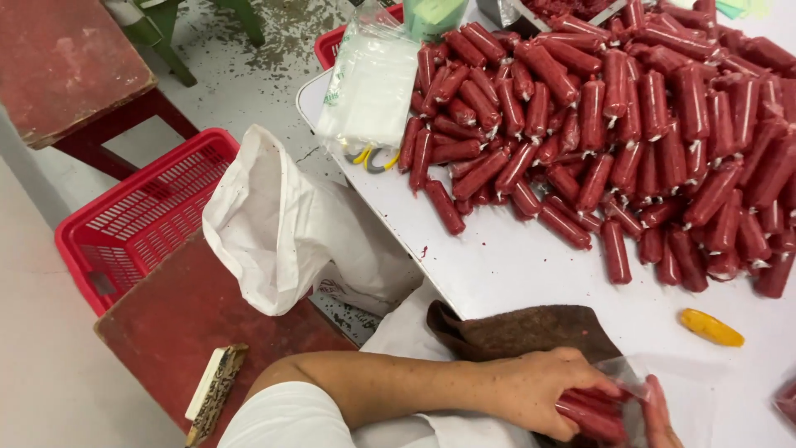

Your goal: Packing small red sausages into clear plastic bags from a large pile on a production table.

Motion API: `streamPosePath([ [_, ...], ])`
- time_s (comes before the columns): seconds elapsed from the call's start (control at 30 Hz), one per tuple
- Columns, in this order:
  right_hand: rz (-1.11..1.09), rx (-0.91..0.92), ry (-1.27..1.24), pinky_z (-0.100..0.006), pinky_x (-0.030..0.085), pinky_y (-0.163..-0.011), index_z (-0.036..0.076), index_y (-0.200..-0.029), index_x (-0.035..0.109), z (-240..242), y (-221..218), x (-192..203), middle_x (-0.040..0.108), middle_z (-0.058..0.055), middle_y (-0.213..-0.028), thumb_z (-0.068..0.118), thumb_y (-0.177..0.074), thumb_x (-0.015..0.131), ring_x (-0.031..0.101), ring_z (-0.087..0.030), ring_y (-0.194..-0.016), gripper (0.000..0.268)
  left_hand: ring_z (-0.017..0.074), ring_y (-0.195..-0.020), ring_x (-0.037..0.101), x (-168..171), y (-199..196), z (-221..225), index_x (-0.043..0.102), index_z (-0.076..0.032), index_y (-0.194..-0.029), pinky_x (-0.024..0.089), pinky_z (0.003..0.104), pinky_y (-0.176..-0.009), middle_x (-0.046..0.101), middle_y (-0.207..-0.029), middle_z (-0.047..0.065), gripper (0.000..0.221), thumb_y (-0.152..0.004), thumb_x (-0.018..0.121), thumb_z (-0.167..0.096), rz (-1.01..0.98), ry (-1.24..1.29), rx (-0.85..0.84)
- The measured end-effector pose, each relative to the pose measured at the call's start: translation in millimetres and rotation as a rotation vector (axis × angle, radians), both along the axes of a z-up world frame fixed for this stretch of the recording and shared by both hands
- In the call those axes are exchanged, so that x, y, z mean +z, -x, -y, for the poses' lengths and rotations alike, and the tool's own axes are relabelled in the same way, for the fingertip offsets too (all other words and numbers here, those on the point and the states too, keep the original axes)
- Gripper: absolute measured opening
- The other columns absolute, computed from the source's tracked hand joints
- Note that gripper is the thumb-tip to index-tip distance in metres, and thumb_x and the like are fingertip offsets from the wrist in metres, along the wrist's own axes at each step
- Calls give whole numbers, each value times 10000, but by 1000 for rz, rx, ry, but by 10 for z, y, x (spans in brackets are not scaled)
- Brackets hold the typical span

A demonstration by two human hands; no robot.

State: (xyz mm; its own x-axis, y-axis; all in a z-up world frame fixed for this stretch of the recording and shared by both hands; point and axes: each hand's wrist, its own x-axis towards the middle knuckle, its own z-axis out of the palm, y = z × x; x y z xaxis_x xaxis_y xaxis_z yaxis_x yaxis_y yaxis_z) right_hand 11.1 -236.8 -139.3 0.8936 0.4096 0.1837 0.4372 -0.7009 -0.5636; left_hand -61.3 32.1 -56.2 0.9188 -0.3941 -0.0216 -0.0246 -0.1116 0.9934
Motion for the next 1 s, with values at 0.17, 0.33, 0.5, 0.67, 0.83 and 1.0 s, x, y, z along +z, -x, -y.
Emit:
streamPosePath([
  [0.17,244,376,-21,-430,387,-1161,-1,-1579,267,-158,70,-13,367,-246,-1609,173,-750,519,356,-388,-1514,884,184,-1080,636,154,11,-50,643,-234,-1237,514,277,-948,630,-1230,66,607,-641,732,-304,-101,92,406],
  [0.33,183,245,104,-402,381,-850,94,-1564,257,-538,234,551,277,-171,-1665,30,-639,519,461,-317,-1083,964,290,-1196,576,-40,45,114,593,-116,-1213,475,358,-1074,552,-1213,127,418,-802,667,-136,322,47,342],
  [0.5,195,467,149,-498,191,-1225,-20,-1580,92,-455,92,257,82,-289,-1664,64,-487,512,52,-467,-1558,1174,163,-1037,660,29,-163,179,707,-210,-1148,507,269,-973,697,-1104,20,406,-748,778,-189,148,168,547],
  [0.67,177,88,9,-375,375,-1151,47,-1587,247,-774,373,589,266,-144,-1679,57,-620,499,244,-329,-1568,1000,335,-1216,574,301,-187,210,535,-82,-1334,461,384,-1040,611,-1268,171,492,-844,579,-96,125,-105,247],
  [0.83,106,-13,-70,-353,437,-1083,144,-1566,376,-815,434,789,424,-98,-1618,170,-724,578,371,-279,-1528,866,144,-914,547,143,-275,147,361,-134,-1491,450,233,-795,574,-1190,4,850,-670,545,-17,-300,340,35],
  [1.0,282,112,-78,-418,360,-1209,4,-1542,382,-953,430,945,444,-199,-1582,-16,-652,463,395,-376,-1515,893,148,-1262,452,368,-369,77,299,-140,-1581,382,245,-1050,388,-1598,27,835,-792,494,55,-343,259,-62],
])
